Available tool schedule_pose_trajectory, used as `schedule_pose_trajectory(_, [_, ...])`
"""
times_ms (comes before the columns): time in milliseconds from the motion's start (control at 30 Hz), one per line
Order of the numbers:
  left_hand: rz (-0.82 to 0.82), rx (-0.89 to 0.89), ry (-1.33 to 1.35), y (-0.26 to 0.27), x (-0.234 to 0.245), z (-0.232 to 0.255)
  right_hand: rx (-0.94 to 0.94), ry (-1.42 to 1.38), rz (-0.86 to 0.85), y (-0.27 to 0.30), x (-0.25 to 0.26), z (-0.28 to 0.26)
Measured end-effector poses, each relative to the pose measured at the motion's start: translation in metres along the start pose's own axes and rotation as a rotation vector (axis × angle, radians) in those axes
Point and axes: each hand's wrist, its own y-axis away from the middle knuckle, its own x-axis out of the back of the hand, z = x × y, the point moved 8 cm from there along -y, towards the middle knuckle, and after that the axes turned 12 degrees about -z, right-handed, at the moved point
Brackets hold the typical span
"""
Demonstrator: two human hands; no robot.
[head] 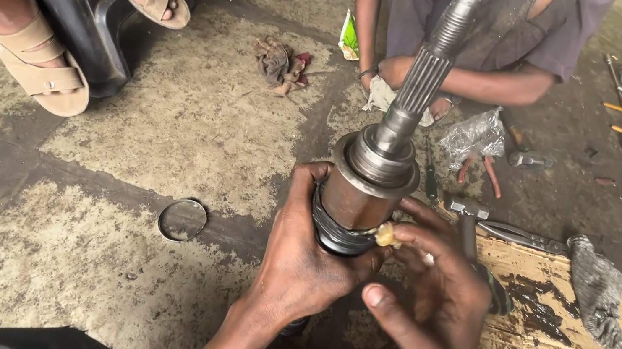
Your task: Applying grease and assembling a constant velocity (CV) joint for a vehicle.
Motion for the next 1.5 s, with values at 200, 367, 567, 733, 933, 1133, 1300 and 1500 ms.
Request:
schedule_pose_trajectory(200, [0.019,-0.039,-0.095,0.003,-0.005,0.008,-0.111,0.069,0.012,-0.005,-0.002,-0.007])
schedule_pose_trajectory(367, [-0.003,-0.051,-0.08,0.003,-0.011,-0.001,-0.251,-0.181,-0.063,-0.001,0.005,0.008])
schedule_pose_trajectory(567, [0.007,-0.02,-0.059,-0.002,-0.003,-0.009,-0.362,-0.756,-0.043,0.005,0.026,0.026])
schedule_pose_trajectory(733, [-0.043,-0.056,-0.023,-0.006,0.017,-0.014,-0.532,-0.587,0.007,0.029,0.102,0.084])
schedule_pose_trajectory(933, [-0.027,-0.069,0.04,-0.009,0.041,-0.018,-0.955,-0.025,-0.085,0.064,0.173,0.166])
schedule_pose_trajectory(1133, [-0.049,-0.069,0.08,-0.01,0.039,-0.026,-1.239,0.299,-0.322,0.066,0.174,0.203])
schedule_pose_trajectory(1300, [0.042,0.006,-0.024,-0.009,0.047,-0.026,-0.813,0.389,-0.489,0.044,0.148,0.232])
schedule_pose_trajectory(1500, [0.023,0.109,-0.118,-0.011,0.044,-0.028,-1.14,0.976,-0.759,0.011,0.052,0.182])
